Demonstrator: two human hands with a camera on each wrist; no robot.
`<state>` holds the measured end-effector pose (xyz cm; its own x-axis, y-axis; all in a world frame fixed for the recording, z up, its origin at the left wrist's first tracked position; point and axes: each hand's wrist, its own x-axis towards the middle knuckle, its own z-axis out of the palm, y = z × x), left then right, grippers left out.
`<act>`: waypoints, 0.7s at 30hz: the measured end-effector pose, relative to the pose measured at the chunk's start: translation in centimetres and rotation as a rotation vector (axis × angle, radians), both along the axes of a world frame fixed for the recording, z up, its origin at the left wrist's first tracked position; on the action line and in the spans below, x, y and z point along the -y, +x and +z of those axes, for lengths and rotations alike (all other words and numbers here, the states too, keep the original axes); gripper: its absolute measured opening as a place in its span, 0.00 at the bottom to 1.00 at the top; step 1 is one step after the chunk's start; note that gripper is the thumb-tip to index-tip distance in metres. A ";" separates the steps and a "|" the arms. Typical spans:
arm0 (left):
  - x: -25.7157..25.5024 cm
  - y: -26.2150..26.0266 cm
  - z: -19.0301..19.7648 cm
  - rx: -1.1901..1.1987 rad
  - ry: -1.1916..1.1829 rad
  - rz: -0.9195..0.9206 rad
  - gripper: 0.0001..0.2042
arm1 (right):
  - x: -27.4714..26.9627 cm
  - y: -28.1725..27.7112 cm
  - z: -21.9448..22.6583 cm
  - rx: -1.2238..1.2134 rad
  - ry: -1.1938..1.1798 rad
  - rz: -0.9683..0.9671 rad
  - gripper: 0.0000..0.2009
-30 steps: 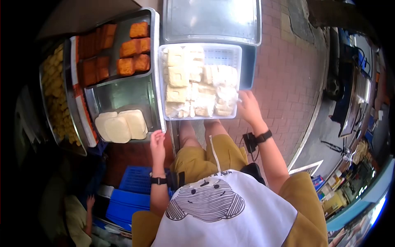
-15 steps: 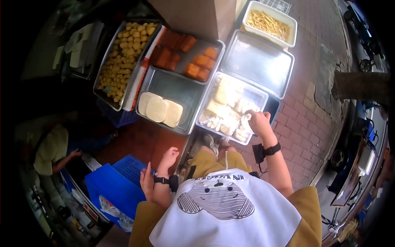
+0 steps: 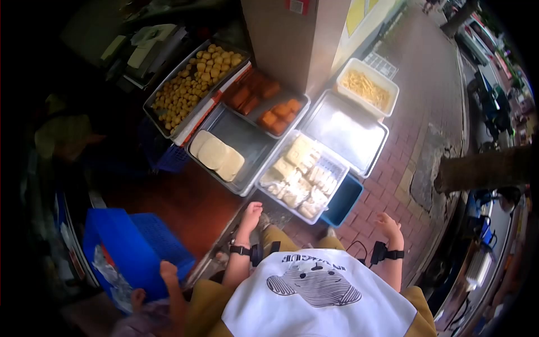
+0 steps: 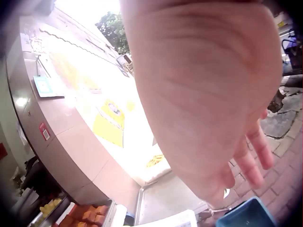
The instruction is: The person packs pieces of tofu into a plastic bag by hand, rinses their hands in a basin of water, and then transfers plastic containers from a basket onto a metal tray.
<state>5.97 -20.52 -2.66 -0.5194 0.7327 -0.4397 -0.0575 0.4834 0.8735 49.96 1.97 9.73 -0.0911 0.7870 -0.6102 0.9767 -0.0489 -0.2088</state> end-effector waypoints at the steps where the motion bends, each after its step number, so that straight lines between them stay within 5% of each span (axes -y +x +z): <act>1: 0.5 1.9 -0.8 -0.005 0.025 0.032 0.11 | -1.5 2.0 -0.7 -0.009 0.021 0.022 0.21; 7: 2.6 18.4 -4.9 -0.037 0.041 0.397 0.11 | -10.7 15.6 -7.0 -0.090 0.133 0.208 0.21; 9: 5.6 25.6 -7.3 -0.290 0.002 0.529 0.11 | -12.1 21.3 -10.4 0.201 0.295 0.453 0.21; 11: 8.4 32.7 -6.5 0.020 -0.031 0.585 0.11 | -13.4 26.3 -12.7 0.295 0.063 0.412 0.21; 13: 10.6 37.6 -1.9 0.155 -0.103 0.631 0.12 | -14.4 28.8 -13.5 0.257 0.008 0.434 0.21; 15: 15.3 40.5 -3.7 0.070 -0.090 0.751 0.11 | -14.9 28.8 -11.1 0.106 -0.054 0.372 0.21; 19: 18.4 45.7 -1.2 -0.103 -0.155 0.831 0.11 | -17.1 30.7 -11.0 -0.057 0.317 0.460 0.21; 21: 17.6 46.3 0.2 -0.054 -0.126 0.711 0.12 | -18.2 32.3 -11.7 -0.381 0.429 0.373 0.20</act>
